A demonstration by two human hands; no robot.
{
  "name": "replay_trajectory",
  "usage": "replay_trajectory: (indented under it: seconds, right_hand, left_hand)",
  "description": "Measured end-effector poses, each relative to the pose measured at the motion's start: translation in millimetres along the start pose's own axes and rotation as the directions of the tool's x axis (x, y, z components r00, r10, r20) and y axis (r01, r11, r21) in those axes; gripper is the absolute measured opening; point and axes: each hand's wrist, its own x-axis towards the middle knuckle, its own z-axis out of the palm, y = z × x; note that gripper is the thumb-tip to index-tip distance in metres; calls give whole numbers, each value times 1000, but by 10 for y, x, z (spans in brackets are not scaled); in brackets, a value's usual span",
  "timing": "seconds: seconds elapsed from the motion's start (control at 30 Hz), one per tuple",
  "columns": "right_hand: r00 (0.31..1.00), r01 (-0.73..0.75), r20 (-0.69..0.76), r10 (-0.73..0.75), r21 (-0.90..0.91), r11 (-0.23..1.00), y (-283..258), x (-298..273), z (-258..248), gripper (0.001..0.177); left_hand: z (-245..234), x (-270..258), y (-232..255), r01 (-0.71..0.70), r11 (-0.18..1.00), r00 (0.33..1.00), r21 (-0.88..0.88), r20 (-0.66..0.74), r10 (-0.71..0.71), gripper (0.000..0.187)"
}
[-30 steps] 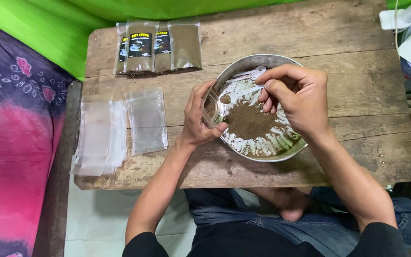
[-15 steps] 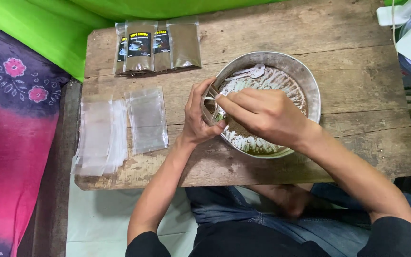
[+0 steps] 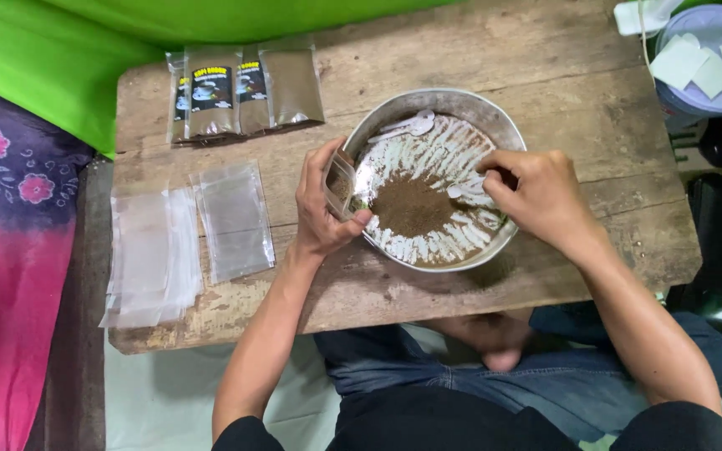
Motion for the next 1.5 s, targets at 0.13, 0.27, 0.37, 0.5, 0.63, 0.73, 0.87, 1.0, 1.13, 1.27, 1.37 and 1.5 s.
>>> replay_trajectory:
  seconds: [0.13, 0.27, 0.37, 0.5, 0.63, 0.73, 0.87, 1.0, 1.13, 1.27, 1.37, 1.5]
  right_hand:
    - [997, -74, 18, 75, -46, 996, 87, -165, 18, 12]
    - [986, -154, 56, 154, -16, 988, 197, -190, 81, 15]
    - [987, -157, 44, 157, 17, 987, 177, -145, 102, 15]
    - [985, -166, 50, 163, 68, 984, 126, -56, 199, 16]
    - [982, -145, 146, 120, 167, 975, 159, 0, 328, 18]
    - [980, -149, 160, 120, 183, 972, 221, 17, 363, 18]
    - [978, -196, 125, 164, 307, 931, 227, 44, 281, 18]
    - [940, -337, 182, 287, 609, 718, 147, 123, 132, 21]
    - [939, -331, 182, 292, 708, 624, -131, 244, -35, 19]
    - [954, -252, 111, 277, 798, 548, -465, 377, -70, 15]
    - [978, -155, 41, 204, 799, 582, -748, 450, -55, 16]
    - [908, 418, -137, -397, 384, 823, -990, 526, -8, 22]
  left_hand:
    - [-7, 1, 29, -30, 1000, 1000, -6, -1, 30, 104]
    - [-11, 4, 73, -54, 998, 999, 21, 5, 53, 104]
    - [-14, 17, 90, -61, 998, 998, 28, 9, 61, 103]
    - [-18, 12, 62, -59, 998, 998, 18, 0, 59, 103]
    - [-6, -14, -1, -56, 998, 998, 24, 9, 56, 104]
    - [-6, -17, -22, -53, 999, 999, 10, 1, 53, 105]
    - [13, -12, -18, -46, 999, 999, -5, 8, 46, 105]
    - [-1, -22, -5, -32, 999, 999, 8, 22, 32, 105]
    - [27, -13, 4, -31, 999, 999, 9, 9, 31, 106]
    - [31, 8, 39, -21, 1000, 1000, 4, 3, 21, 106]
    - [15, 51, 146, -15, 1000, 1000, 8, 3, 15, 106]
    - [19, 62, 168, -25, 1000, 1000, 13, -5, 25, 106]
